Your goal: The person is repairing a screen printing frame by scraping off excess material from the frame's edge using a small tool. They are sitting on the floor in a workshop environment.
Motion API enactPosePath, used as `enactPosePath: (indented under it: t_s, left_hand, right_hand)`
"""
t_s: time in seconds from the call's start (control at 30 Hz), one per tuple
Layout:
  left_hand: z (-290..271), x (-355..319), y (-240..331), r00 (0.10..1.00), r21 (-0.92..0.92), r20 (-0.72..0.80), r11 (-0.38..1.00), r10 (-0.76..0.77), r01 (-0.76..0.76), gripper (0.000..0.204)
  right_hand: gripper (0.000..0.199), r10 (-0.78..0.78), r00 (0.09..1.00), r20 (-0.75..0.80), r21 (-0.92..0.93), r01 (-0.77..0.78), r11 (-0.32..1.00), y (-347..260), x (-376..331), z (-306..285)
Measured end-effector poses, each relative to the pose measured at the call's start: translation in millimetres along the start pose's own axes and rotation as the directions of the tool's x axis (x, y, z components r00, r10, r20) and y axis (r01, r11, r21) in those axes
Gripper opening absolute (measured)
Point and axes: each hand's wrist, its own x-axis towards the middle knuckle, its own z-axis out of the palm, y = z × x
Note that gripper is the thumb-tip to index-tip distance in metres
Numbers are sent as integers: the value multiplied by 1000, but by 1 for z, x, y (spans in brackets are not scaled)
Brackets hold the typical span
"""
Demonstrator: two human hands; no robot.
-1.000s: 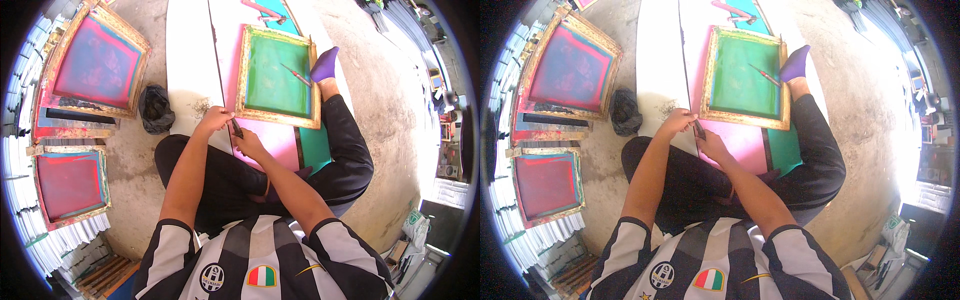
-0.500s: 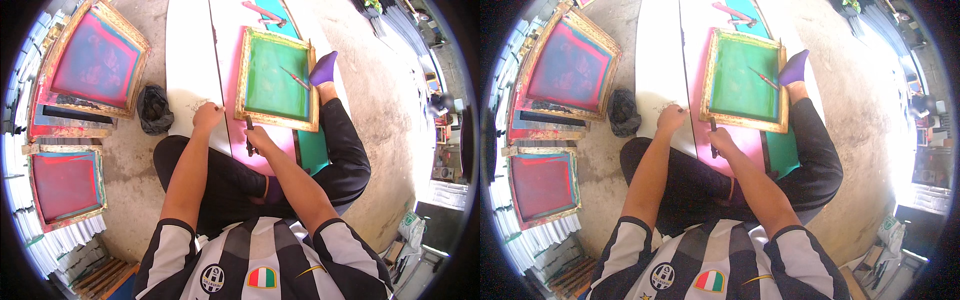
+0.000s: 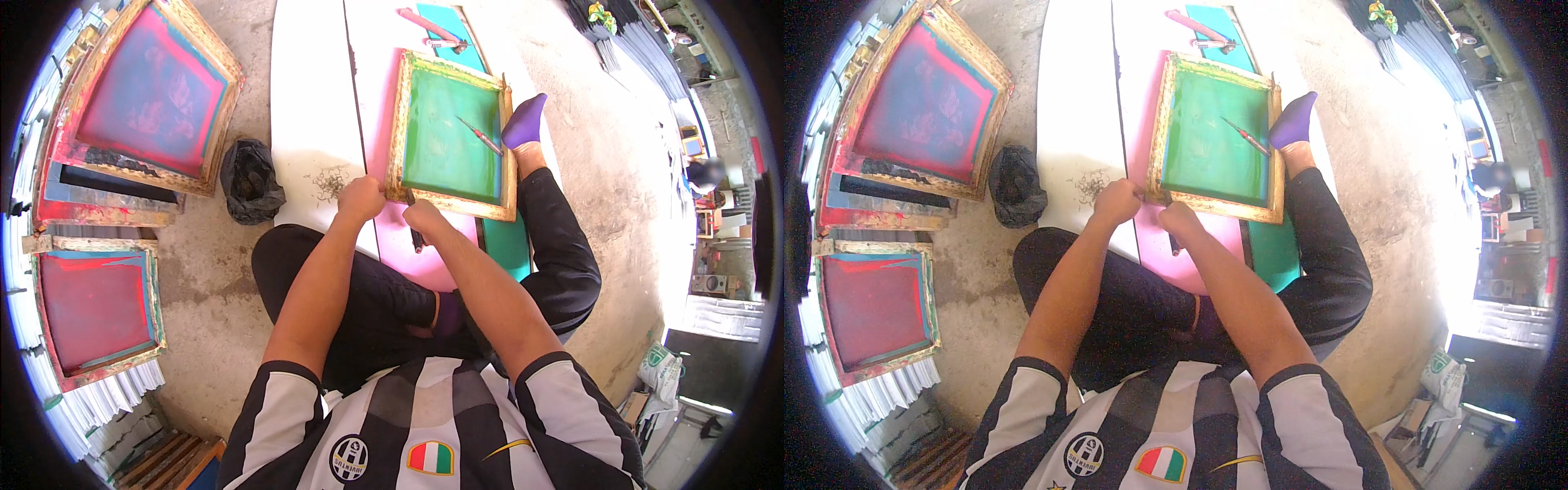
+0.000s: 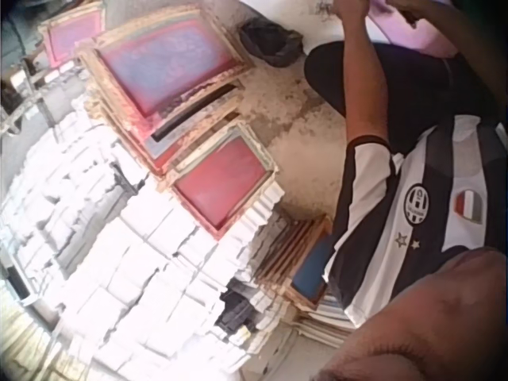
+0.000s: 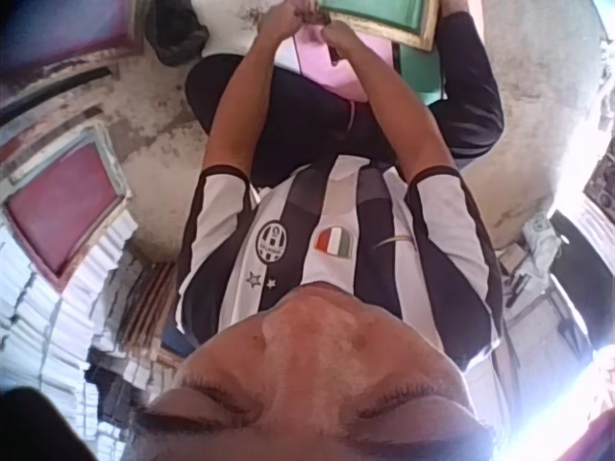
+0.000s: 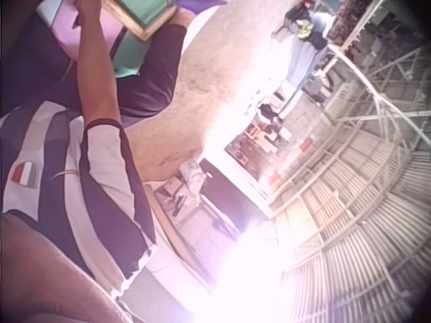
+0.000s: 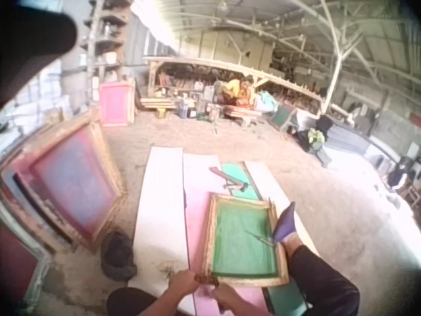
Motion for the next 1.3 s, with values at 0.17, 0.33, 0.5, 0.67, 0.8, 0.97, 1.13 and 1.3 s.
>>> enactPosePath:
  t_s: [0.17, 0.33, 0.5, 0.67, 0.8, 0.97, 1.13, 1.3]
  left_hand:
    - [3, 3, 2, 999, -3, -38, 1000, 15, -15, 23]
    - [6, 7, 1, 999, -14, -39, 1000, 4, -4, 20]
    - [9, 11, -1, 1000, 9, -13, 1000, -3, 3, 21]
    - [7, 9, 2, 1000, 48, -3, 999, 17, -17, 18]
    - [13, 15, 1, 999, 47, -9, 998, 52, -51, 16]
    - [4, 12, 2, 999, 63, 36, 998, 11, -14, 18]
    - [1, 7, 6, 998, 80, 55, 997, 4, -9, 19]
    - [20, 12, -12, 1000, -6, -21, 1000, 14, -14, 28]
  right_hand:
    - [28, 45, 999, 28, -121, -41, 992, -15, -7, -5]
    - [28, 69, 998, -2, -203, -68, 977, -21, -7, -1]
    - [22, 41, 997, -72, -185, -54, 981, -8, -6, 9]
    - [18, 40, 983, -181, -113, -61, 992, -9, -17, 21]
    - [34, 29, 969, -245, -219, -85, 972, 11, -6, 31]
    - [37, 18, 972, -234, -231, -73, 970, 1, -23, 27]
    - [34, 9, 979, -203, -211, -53, 976, 8, -17, 22]
    - [35, 23, 972, -232, -15, -27, 1000, 27, 6, 41]
